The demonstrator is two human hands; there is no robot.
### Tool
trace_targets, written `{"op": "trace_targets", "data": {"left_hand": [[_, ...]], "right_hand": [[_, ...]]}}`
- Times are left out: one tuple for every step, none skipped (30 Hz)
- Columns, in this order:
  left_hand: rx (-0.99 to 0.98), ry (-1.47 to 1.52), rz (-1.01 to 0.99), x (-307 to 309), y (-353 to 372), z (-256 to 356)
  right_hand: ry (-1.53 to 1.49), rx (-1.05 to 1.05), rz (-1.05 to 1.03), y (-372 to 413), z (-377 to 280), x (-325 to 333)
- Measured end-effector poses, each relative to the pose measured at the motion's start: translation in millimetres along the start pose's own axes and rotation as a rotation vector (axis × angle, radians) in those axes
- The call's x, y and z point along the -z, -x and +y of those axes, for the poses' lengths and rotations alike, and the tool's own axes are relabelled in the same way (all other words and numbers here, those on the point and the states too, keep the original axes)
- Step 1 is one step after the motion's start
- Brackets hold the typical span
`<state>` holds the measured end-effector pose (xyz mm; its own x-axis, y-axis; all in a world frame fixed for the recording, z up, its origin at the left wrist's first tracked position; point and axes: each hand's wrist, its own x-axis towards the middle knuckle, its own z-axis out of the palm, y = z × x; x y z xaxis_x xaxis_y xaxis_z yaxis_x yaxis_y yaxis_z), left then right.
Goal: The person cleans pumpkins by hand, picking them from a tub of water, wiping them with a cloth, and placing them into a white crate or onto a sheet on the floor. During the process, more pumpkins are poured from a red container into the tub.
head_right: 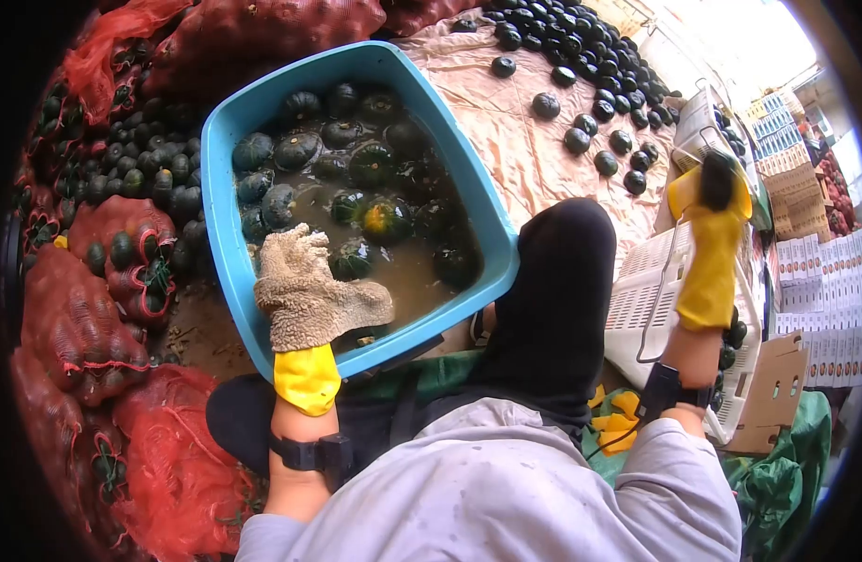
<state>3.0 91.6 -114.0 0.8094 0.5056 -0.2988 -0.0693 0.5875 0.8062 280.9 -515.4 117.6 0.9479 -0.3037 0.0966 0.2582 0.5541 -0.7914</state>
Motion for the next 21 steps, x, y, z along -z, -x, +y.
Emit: {"op": "trace_targets", "data": {"left_hand": [[-0.051,-0.072,-0.013,-7.1,10.8,4.0],[-0.105,-0.144,-0.025,-13.1,20.7,6.9],[-0.161,-0.216,-0.039,-18.3,29.2,9.4],[-0.216,-0.292,-0.057,-22.5,37.0,11.7],[-0.272,-0.367,-0.081,-28.3,43.9,13.8],[-0.237,-0.263,-0.106,-26.3,39.7,9.8],[-0.201,-0.157,-0.128,-24.4,35.2,5.7],[-0.164,-0.052,-0.146,-22.7,30.1,1.2],[-0.466,-0.438,-0.141,-54.9,60.7,12.1],[-0.535,-0.714,-0.098,-67.1,68.5,22.4],[-0.801,-1.035,-0.147,-61.4,65.4,20.0],[-0.852,-1.089,-0.174,-54.9,62.6,16.3],[-0.803,-1.058,-0.2,-53.2,60.2,13.0],[-0.696,-0.984,-0.218,-50.5,56.1,7.8],[-0.566,-0.89,-0.24,-47.1,53.6,2.9],[-0.476,-0.833,-0.249,-43.5,53.1,1.3],[-0.428,-0.804,-0.249,-40.5,55.2,1.6],[-0.445,-0.829,-0.263,-42.3,56.4,9.8],[-0.374,-0.749,-0.251,-37.8,52.7,11.7],[-0.301,-0.667,-0.249,-33.7,45.1,11.6],[-0.22,-0.571,-0.246,-34.5,41.3,6.0]], "right_hand": [[0.014,0.1,0.122,3.7,-24.2,6.9],[0.078,0.154,0.15,10.9,-36.9,7.7],[0.193,0.172,0.121,23.6,-37.1,2.1],[0.329,0.167,0.055,41.9,-32.2,-12.2],[0.515,0.148,-0.054,64.4,-17.7,-31.3],[0.744,0.119,-0.207,94.0,3.6,-55.3],[0.923,0.073,-0.394,124.8,28.9,-82.6],[1.1,0.015,-0.603,157.5,56.2,-109.7],[1.229,-0.055,-0.824,186.6,81.7,-134.9],[1.352,-0.12,-1.024,210.9,109.7,-155.5],[1.471,-0.176,-1.203,230.0,143.1,-168.6],[1.61,-0.243,-1.341,247.9,175.4,-184.6],[1.316,-0.082,-1.559,235.2,237.1,-118.8],[1.579,-0.456,-1.626,244.8,257.1,-126.6],[1.697,-0.506,-1.665,251.0,286.6,-121.2],[1.756,-0.514,-1.687,253.2,313.2,-111.5],[1.779,-0.53,-1.707,252.8,333.8,-110.4],[1.765,-0.568,-1.709,247.8,345.7,-114.7],[1.708,-0.632,-1.677,241.0,354.9,-116.8],[1.629,-0.698,-1.613,234.1,359.8,-118.2],[1.475,-0.788,-1.431,247.6,319.2,-140.1]]}}
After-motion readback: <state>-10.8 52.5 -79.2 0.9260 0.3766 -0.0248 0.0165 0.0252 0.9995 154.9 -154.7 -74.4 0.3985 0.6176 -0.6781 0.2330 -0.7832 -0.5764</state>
